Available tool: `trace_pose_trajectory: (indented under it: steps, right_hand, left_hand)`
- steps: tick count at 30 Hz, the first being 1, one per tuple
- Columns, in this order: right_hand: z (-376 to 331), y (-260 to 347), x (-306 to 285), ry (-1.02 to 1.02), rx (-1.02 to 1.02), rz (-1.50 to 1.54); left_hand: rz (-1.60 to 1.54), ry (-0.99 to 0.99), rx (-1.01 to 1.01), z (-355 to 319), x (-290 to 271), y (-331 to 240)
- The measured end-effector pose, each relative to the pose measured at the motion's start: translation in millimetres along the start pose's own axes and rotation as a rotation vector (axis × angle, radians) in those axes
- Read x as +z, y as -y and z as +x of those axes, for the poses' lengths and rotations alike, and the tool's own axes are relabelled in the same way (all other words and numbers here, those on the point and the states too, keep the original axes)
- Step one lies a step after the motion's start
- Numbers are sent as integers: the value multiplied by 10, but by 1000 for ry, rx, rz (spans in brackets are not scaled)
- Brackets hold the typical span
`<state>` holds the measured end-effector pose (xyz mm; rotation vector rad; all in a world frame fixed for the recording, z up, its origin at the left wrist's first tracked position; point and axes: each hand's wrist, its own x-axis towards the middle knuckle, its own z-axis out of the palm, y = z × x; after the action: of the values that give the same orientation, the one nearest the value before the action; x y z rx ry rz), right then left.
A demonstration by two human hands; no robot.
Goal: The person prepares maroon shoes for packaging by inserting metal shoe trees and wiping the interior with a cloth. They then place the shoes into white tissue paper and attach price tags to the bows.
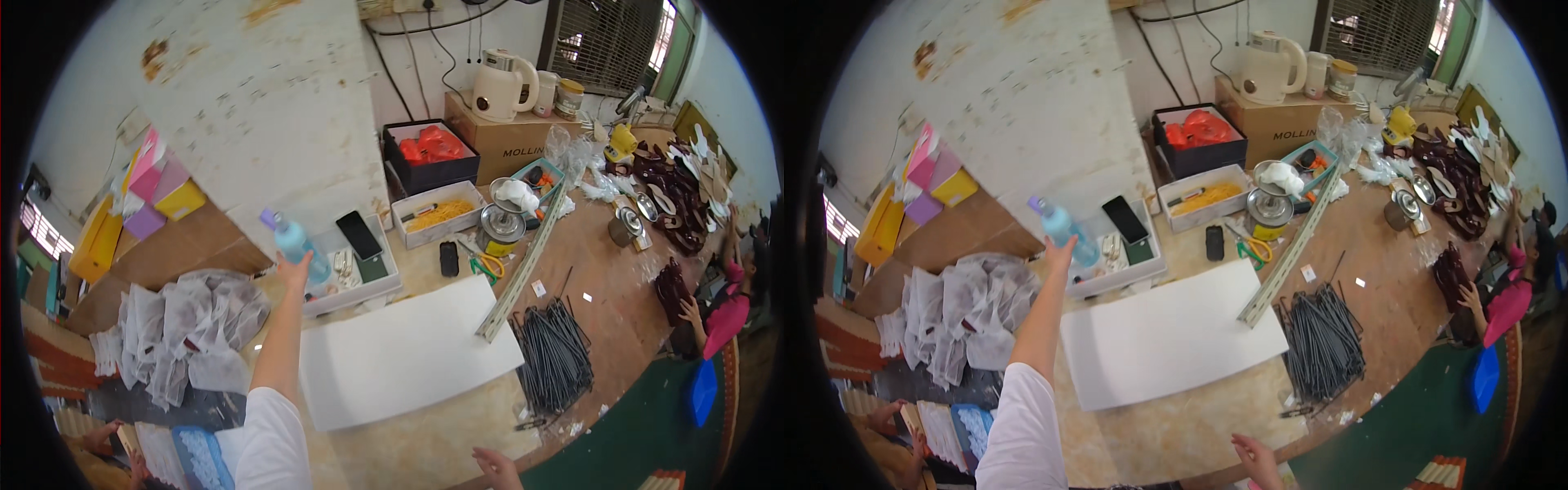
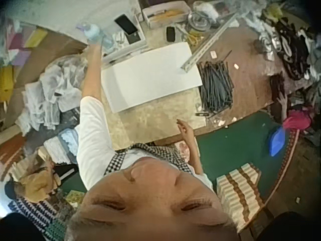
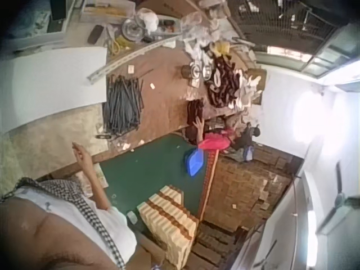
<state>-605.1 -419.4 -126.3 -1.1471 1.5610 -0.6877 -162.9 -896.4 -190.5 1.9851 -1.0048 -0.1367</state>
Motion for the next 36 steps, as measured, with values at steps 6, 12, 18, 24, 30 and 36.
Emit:
trace_pose_trajectory:
  steps: [6,12,18,24,30,36]
  right_hand:
    - [304,-304,-237,23,43,-50]
    - [672,150,-189,48,-145,-96]
    - [1037,1789,-4,-105,-696,-149]
    - [260,2974,185,-297,-1095,-530]
    - [-623,3047,262,-124,-1387,-745]
    - [-1499,3460,-60,261,-1202,-766]
  left_hand:
    - [-438,48,-38,-101,305,-296]
    - [-510,266,267,-431,-668,-678]
    - [-395,549,489,-1798,-2171,-1305]
    - [-122,652,486,-3166,-3327,-1371]
    - [-381,1073,404,-3537,-4133,-1154]
    - [-587,1417,456,-3500,-4566,-1185]
